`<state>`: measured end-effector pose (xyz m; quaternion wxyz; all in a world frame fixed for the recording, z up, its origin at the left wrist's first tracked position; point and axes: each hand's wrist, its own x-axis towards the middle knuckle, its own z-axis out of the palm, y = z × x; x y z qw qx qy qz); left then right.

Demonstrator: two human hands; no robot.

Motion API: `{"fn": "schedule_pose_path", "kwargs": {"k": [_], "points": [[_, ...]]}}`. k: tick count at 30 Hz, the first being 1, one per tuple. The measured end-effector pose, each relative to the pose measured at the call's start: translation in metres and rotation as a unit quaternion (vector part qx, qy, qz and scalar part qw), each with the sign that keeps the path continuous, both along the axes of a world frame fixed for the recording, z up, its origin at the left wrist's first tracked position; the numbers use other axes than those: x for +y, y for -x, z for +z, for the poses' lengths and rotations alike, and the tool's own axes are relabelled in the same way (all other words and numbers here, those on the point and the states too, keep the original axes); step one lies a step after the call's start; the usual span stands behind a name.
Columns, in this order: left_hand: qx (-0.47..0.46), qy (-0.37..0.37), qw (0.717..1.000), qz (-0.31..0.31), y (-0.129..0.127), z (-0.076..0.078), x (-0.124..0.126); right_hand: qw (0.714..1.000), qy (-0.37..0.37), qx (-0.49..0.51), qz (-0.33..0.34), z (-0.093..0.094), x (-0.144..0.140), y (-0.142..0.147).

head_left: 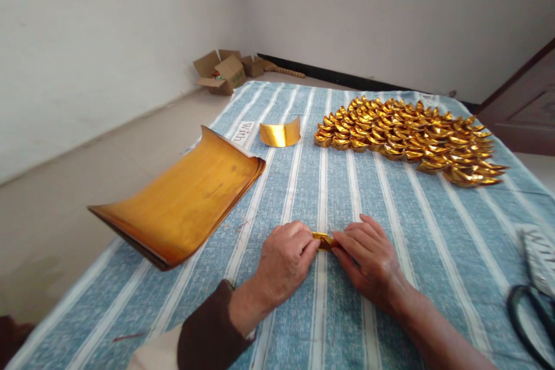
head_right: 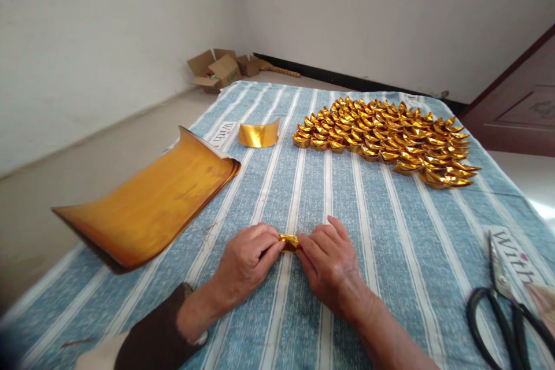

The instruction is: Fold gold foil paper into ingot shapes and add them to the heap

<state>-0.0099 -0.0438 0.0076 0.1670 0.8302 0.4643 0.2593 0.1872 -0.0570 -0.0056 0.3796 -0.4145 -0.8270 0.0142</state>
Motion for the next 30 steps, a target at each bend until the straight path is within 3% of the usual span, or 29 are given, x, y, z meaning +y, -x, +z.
{"fn": "schedule_pose_path", "kwargs": {"k": [14, 30], "points": [[0.021, -0.106, 0.994, -0.003, -0.001, -0.006, -0.005, 0.992, 0.021, -0.105, -0.066, -0.009, -0.001, 0.003], [0.083, -0.131, 0.988, -0.018, -0.002, -0.006, -0.006, 0.984, 0.006, -0.162, -0.081, -0.013, -0.008, 0.004]]}}
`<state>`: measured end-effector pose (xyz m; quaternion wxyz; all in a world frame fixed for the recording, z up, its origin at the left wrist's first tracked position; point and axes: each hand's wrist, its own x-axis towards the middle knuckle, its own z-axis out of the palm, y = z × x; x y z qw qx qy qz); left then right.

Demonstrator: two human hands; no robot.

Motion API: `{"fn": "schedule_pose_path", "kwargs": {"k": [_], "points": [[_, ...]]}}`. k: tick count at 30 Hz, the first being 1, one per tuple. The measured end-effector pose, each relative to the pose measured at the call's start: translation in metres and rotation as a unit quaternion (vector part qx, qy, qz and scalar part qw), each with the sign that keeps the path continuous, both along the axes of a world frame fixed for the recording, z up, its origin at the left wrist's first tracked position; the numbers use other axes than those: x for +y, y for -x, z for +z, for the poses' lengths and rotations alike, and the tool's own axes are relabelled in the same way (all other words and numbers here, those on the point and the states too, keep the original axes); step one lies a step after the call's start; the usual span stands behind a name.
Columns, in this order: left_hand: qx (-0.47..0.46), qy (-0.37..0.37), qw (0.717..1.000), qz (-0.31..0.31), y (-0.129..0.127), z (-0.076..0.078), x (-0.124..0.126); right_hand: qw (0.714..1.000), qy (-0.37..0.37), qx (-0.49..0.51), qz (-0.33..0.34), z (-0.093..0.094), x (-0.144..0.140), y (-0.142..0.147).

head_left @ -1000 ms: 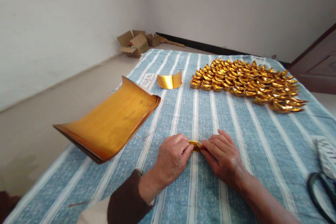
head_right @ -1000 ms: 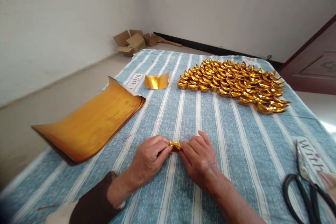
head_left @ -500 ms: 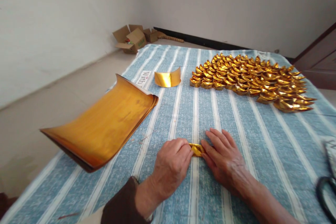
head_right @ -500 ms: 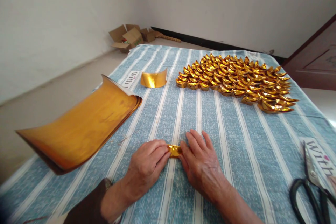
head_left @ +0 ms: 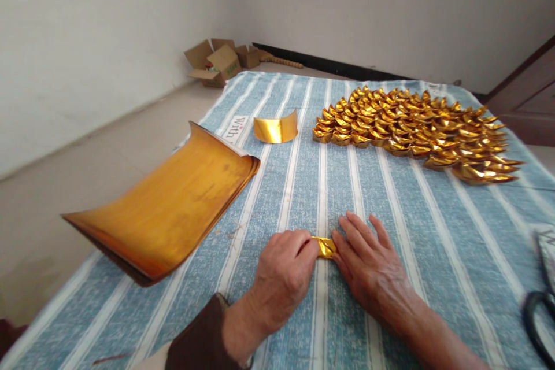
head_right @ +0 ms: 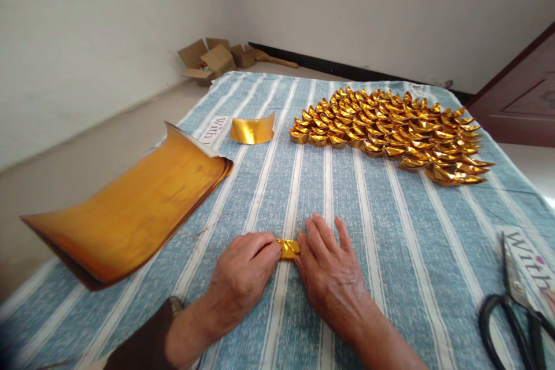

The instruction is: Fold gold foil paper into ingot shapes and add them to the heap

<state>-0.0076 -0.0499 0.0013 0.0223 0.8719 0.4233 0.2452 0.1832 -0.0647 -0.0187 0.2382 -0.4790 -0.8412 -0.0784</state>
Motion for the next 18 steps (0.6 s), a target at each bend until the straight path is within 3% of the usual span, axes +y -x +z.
{"fn": "schedule_pose_path", "kwargs": {"k": [18], "points": [[0.051, -0.001, 0.999, -0.017, -0.0032, 0.0078, -0.0047, 0.999, 0.011, -0.043, -0.002, -0.0017, -0.0008, -0.0018]]}}
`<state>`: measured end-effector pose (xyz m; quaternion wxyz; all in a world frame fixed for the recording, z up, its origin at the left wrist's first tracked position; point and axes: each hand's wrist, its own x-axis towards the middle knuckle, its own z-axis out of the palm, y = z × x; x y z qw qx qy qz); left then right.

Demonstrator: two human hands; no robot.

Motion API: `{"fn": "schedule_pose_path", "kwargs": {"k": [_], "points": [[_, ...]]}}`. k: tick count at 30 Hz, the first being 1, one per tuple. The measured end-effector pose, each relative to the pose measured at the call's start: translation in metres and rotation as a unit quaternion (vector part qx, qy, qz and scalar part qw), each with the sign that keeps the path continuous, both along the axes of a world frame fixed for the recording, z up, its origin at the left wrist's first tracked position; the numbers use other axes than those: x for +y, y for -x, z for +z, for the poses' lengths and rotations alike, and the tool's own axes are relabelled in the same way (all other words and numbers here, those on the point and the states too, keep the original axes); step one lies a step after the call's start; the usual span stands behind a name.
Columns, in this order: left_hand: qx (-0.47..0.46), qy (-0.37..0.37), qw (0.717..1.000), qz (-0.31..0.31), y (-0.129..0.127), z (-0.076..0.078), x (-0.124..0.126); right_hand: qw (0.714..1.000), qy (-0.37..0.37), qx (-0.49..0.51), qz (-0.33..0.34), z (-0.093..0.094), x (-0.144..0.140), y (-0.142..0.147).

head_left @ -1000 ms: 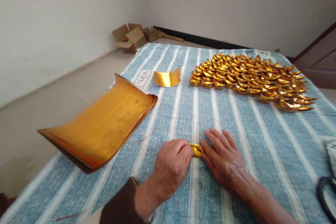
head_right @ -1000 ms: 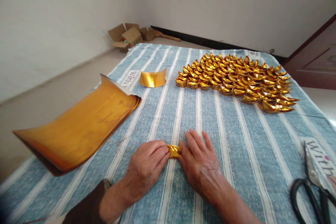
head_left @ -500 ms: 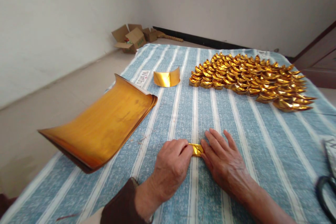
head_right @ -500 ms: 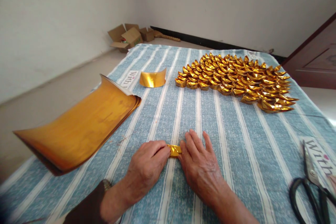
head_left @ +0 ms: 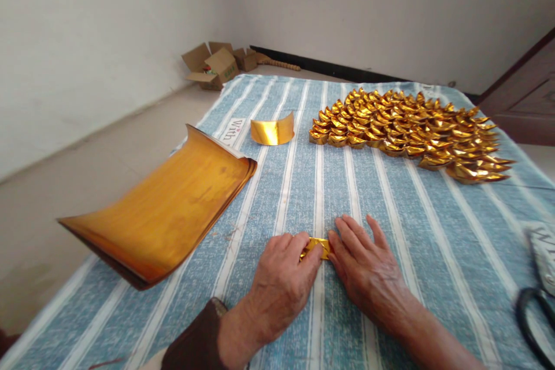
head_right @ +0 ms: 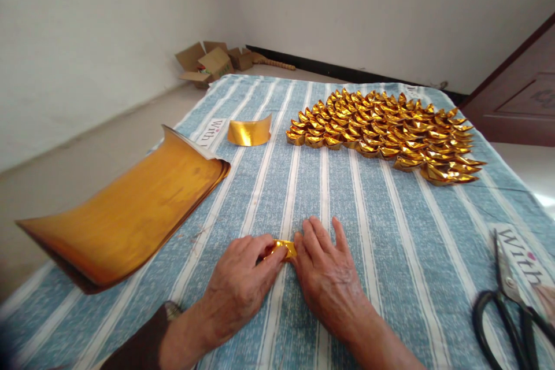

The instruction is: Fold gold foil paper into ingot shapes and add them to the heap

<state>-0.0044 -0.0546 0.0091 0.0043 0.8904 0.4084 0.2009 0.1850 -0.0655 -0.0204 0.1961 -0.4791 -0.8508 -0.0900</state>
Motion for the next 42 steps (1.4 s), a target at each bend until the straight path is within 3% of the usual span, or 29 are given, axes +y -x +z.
{"fn": "schedule_pose_path", "kwargs": {"k": [17, 28, 42], "points": [[0.003, -0.004, 1.000, 0.005, -0.0011, 0.0006, -0.0001, 1.000, 0.016, 0.000, -0.009, 0.0017, -0.0015, 0.0023], [-0.089, 0.076, 0.993, 0.020, 0.0031, -0.0033, 0.0076, 1.000, 0.016, -0.004, -0.013, 0.0039, -0.0017, 0.0040], [0.006, -0.009, 1.000, 0.014, 0.0004, -0.0082, 0.0051, 1.000, 0.005, -0.020, -0.018, 0.0024, -0.0002, 0.0051]]}}
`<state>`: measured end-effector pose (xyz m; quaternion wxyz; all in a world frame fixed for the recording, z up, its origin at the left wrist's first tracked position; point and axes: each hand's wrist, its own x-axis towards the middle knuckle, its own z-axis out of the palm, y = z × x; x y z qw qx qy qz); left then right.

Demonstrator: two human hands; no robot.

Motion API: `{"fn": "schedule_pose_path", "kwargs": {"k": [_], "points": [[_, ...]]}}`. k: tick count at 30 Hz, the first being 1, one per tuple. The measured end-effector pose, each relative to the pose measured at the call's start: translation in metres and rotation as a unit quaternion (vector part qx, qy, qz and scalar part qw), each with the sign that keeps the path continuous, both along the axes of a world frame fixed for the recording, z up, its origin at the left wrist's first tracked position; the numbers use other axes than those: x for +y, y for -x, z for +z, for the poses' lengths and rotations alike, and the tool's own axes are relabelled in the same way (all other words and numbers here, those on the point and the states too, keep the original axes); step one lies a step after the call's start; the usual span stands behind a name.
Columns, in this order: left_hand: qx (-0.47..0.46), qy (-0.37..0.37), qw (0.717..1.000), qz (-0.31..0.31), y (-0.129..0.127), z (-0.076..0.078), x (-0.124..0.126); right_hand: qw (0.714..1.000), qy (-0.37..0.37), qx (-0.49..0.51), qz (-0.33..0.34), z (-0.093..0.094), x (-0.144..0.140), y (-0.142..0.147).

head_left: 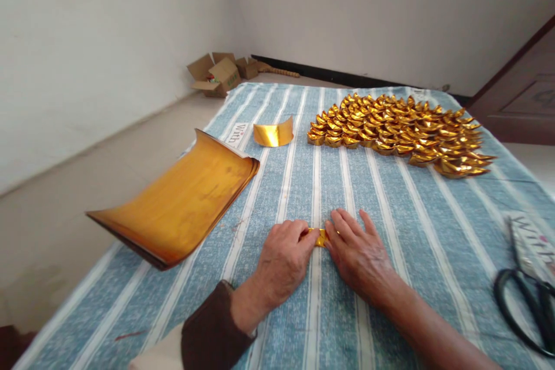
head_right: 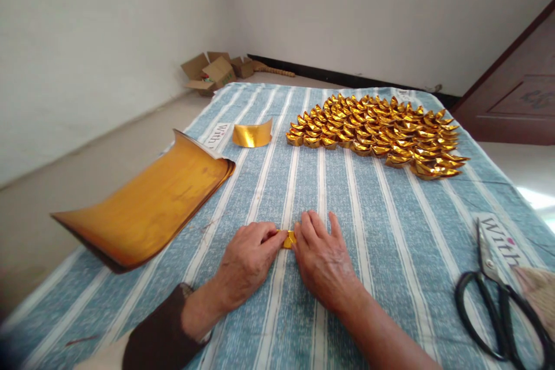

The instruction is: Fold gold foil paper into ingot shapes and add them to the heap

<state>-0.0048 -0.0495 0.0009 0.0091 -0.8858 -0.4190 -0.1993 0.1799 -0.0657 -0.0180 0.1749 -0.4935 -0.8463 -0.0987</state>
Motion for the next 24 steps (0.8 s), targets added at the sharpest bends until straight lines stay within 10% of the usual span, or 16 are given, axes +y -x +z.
{"fn": "schedule_pose_path", "kwargs": {"k": [24], "points": [[-0.018, 0.070, 0.997, 0.008, 0.0010, -0.0024, 0.0046, 0.991, -0.082, 0.050, 0.098, 0.0002, -0.0098, 0.0004]]}}
